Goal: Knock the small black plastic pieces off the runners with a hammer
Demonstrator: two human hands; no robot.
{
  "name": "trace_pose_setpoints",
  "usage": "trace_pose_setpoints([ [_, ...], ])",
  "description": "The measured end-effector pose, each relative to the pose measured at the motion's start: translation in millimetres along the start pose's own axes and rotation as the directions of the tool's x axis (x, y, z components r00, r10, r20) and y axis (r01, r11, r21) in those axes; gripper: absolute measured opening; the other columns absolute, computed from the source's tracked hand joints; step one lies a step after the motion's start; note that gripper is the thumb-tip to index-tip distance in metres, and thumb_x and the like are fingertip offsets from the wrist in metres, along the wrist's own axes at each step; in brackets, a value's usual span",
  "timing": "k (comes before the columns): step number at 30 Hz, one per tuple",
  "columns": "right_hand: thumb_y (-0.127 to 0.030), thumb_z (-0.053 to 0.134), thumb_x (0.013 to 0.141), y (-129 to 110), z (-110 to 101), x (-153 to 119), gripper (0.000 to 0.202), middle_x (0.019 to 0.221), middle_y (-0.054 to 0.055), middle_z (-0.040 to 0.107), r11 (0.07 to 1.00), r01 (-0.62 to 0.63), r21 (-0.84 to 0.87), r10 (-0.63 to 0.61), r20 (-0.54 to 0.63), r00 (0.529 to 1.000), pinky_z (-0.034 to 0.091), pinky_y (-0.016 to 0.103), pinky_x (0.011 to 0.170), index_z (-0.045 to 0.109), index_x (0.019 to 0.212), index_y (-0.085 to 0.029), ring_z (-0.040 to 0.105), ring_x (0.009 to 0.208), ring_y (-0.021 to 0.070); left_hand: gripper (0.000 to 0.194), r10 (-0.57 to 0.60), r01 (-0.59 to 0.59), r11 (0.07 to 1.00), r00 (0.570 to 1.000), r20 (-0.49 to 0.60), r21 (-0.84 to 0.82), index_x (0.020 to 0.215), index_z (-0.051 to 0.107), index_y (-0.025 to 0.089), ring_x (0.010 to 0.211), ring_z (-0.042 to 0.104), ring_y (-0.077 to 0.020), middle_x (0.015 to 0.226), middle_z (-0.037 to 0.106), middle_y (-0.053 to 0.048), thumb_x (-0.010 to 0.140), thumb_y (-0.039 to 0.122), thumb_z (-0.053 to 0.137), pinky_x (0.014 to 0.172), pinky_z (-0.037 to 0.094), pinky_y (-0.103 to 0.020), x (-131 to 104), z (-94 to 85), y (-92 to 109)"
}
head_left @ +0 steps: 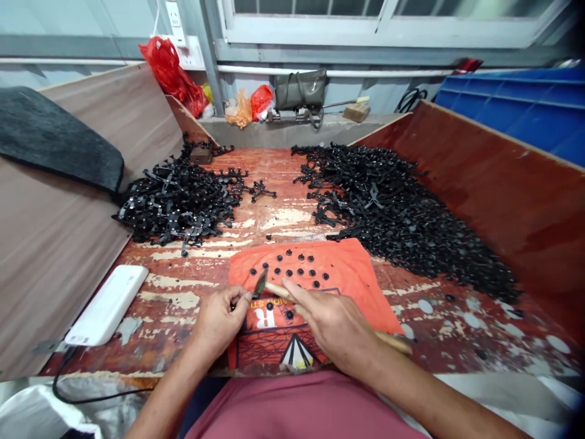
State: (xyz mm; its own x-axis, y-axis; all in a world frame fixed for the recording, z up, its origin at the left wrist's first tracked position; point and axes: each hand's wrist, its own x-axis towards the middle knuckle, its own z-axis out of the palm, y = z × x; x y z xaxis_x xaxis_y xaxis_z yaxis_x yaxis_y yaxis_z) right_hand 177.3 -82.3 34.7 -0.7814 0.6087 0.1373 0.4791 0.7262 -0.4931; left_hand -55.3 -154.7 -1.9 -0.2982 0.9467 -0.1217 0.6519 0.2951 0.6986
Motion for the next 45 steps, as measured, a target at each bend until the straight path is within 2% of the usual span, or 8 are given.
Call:
trace_pose_setpoints([
  [3,-0.018,0.038,0.102,-0.6,0.1,-2.3,0.056,0.121,0.009,0.072,0.999,0.016,0.04,-0.013,-0.071,0.997,0.055,0.034,0.09,0.027,0.157,-0.024,0.07,0.1,0.0196,0.034,-0.003,0.003,1.0,1.0,0.009,-0.023,0.065,0.062,0.019,0.061,0.057,-0.0172,0.06,0.06,0.0,0.087,0.039,0.047,0.057,0.034,-0.025,-0.5,0.4,-0.9],
  [8,-0.017,0.048,0.098,-0.6,5.5,-3.1,0.053,0.104,0.007,0.077,0.996,-0.036,-0.079,0.04,0.059,0.997,0.059,0.032,0.075,0.042,0.15,-0.023,0.073,0.084,0.0209,0.033,-0.016,0.016,0.999,1.0,0.021,-0.037,0.066,0.062,0.019,0.06,0.055,-0.0166,0.059,0.058,0.0,0.087,0.039,0.047,0.057,0.033,-0.025,-0.3,2.7,-2.7],
  [13,-0.015,0.04,0.102,4.8,-5.6,-0.9,0.058,0.134,0.005,0.065,1.0,0.009,0.03,-0.005,-0.114,0.993,0.057,0.033,0.091,0.026,0.157,-0.026,0.07,0.104,0.0187,0.038,-0.078,0.082,0.975,0.997,0.029,-0.206,0.065,0.058,0.018,0.056,0.045,-0.0132,0.056,0.049,0.003,0.086,0.048,0.05,0.054,0.03,-0.023,1.1,-2.1,-9.4],
  [17,-0.013,0.039,0.103,10.8,-12.1,-4.3,0.056,0.142,-0.002,0.058,0.993,-0.05,0.109,0.058,-0.074,0.996,0.054,0.035,0.099,0.028,0.155,-0.032,0.065,0.115,0.0175,0.038,-0.123,0.134,0.947,0.991,0.055,-0.291,0.069,0.061,0.016,0.058,0.042,-0.0123,0.059,0.048,0.003,0.085,0.05,0.052,0.055,0.031,-0.022,0.6,-10.5,-8.0],
  [21,-0.017,0.04,0.103,15.4,-5.7,-11.3,0.055,0.14,-0.001,0.059,0.989,-0.1,0.105,0.103,-0.027,0.994,0.055,0.039,0.099,0.029,0.155,-0.033,0.069,0.109,0.0192,0.038,-0.109,0.119,0.97,0.992,0.057,-0.214,0.066,0.058,0.018,0.056,0.04,-0.0124,0.056,0.043,0.004,0.086,0.049,0.049,0.054,0.029,-0.022,-1.0,-9.3,-5.4],
  [29,-0.02,0.039,0.104,17.8,-2.9,-15.0,0.053,0.136,-0.001,0.063,0.985,-0.12,0.123,0.124,-0.029,0.992,0.057,0.037,0.095,0.029,0.155,-0.033,0.07,0.107,0.0183,0.037,-0.069,0.068,0.993,0.997,0.014,0.093,0.063,0.056,0.02,0.059,0.052,-0.016,0.057,0.053,0.002,0.088,0.044,0.044,0.056,0.031,-0.024,-2.2,-3.3,7.6],
  [38,-0.018,0.047,0.099,5.8,-7.7,-6.5,0.054,0.111,0.004,0.076,0.995,-0.092,-0.048,0.092,0.001,0.996,0.059,0.031,0.078,0.039,0.151,-0.028,0.073,0.088,0.0192,0.035,-0.066,0.067,0.998,0.998,0.014,-0.016,0.06,0.058,0.019,0.054,0.045,-0.0137,0.052,0.048,0.004,0.084,0.044,0.051,0.052,0.03,-0.023,2.3,0.6,-4.7],
  [45,-0.021,0.039,0.102,-2.1,-3.5,1.5,0.052,0.111,0.008,0.074,0.999,-0.042,-0.027,0.039,-0.089,0.995,0.057,0.033,0.082,0.035,0.154,-0.023,0.071,0.09,0.02,0.037,-0.078,0.078,0.996,0.997,0.003,0.05,0.056,0.052,0.02,0.054,0.048,-0.0147,0.051,0.045,0.003,0.084,0.045,0.049,0.052,0.027,-0.024,2.6,-0.8,2.3],
])
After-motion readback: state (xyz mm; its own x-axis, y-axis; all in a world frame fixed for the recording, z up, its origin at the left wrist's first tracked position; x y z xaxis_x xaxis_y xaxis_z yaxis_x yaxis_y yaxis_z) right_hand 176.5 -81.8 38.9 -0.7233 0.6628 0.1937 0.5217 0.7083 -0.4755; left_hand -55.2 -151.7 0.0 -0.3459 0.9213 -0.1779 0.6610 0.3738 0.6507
